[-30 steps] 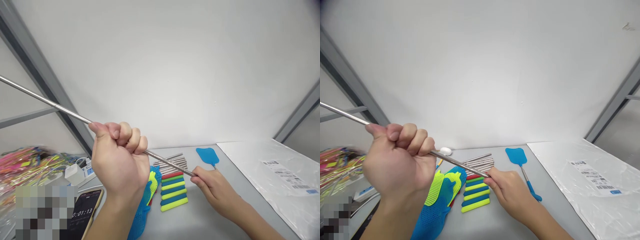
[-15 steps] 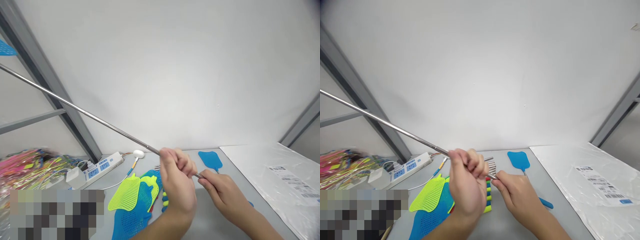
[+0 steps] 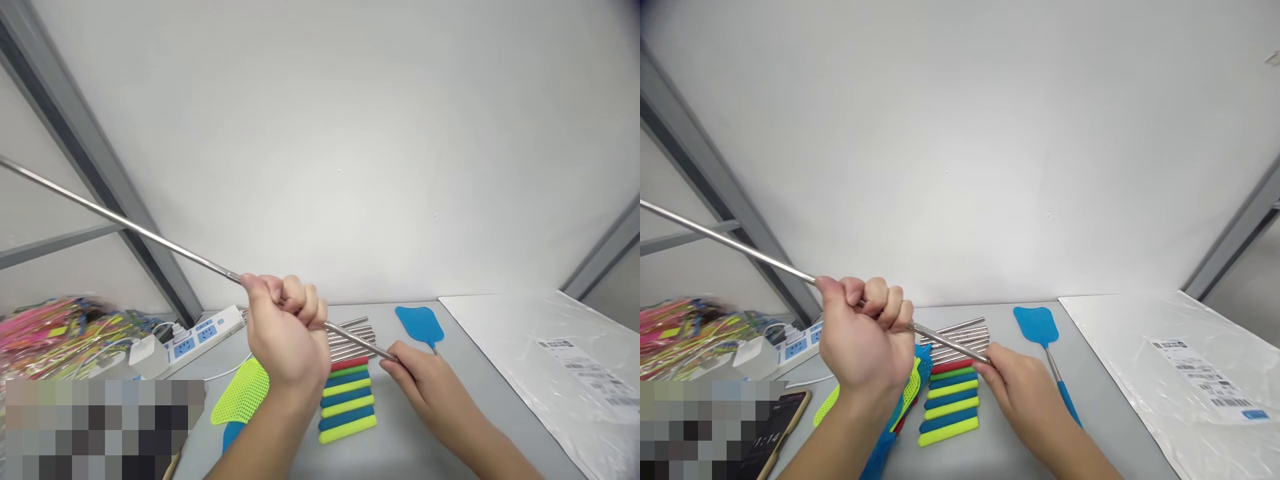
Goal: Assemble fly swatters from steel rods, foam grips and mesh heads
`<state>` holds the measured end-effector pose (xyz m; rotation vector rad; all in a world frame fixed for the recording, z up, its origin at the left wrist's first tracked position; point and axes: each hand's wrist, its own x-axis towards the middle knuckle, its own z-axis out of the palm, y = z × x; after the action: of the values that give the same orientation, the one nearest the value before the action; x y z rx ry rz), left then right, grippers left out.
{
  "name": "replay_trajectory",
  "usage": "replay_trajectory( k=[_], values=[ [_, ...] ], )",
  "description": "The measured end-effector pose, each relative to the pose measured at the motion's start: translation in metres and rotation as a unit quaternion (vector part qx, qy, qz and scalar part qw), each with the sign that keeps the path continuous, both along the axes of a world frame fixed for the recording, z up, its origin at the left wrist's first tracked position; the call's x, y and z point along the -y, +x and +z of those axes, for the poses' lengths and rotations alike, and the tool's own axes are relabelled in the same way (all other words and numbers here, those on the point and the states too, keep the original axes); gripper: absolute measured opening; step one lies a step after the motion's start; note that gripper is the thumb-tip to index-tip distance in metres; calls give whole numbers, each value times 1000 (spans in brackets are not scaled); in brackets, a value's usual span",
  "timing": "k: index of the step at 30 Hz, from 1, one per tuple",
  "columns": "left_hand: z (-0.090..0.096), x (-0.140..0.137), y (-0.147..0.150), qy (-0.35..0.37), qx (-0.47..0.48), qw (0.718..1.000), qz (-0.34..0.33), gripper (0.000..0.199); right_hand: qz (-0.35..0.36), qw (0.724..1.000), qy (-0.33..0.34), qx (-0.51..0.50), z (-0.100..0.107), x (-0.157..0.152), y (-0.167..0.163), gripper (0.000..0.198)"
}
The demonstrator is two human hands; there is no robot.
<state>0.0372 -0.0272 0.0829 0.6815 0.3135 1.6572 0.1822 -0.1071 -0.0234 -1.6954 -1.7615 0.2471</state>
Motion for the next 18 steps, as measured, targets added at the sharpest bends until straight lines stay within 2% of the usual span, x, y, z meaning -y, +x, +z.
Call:
replay_trajectory(
  k=[4, 9, 18],
  values=[
    [-11, 1, 11, -3, 20, 1000, -18, 38, -44, 998, 6, 43, -12, -6, 16, 40],
    [-29, 13, 28, -53, -18, 995, -80, 47, -42, 996, 2, 74, -13, -7, 14, 41],
    [-6, 3, 3, -50, -39, 997, -42, 45, 14, 999, 21, 30, -13, -6, 2, 33]
  ],
)
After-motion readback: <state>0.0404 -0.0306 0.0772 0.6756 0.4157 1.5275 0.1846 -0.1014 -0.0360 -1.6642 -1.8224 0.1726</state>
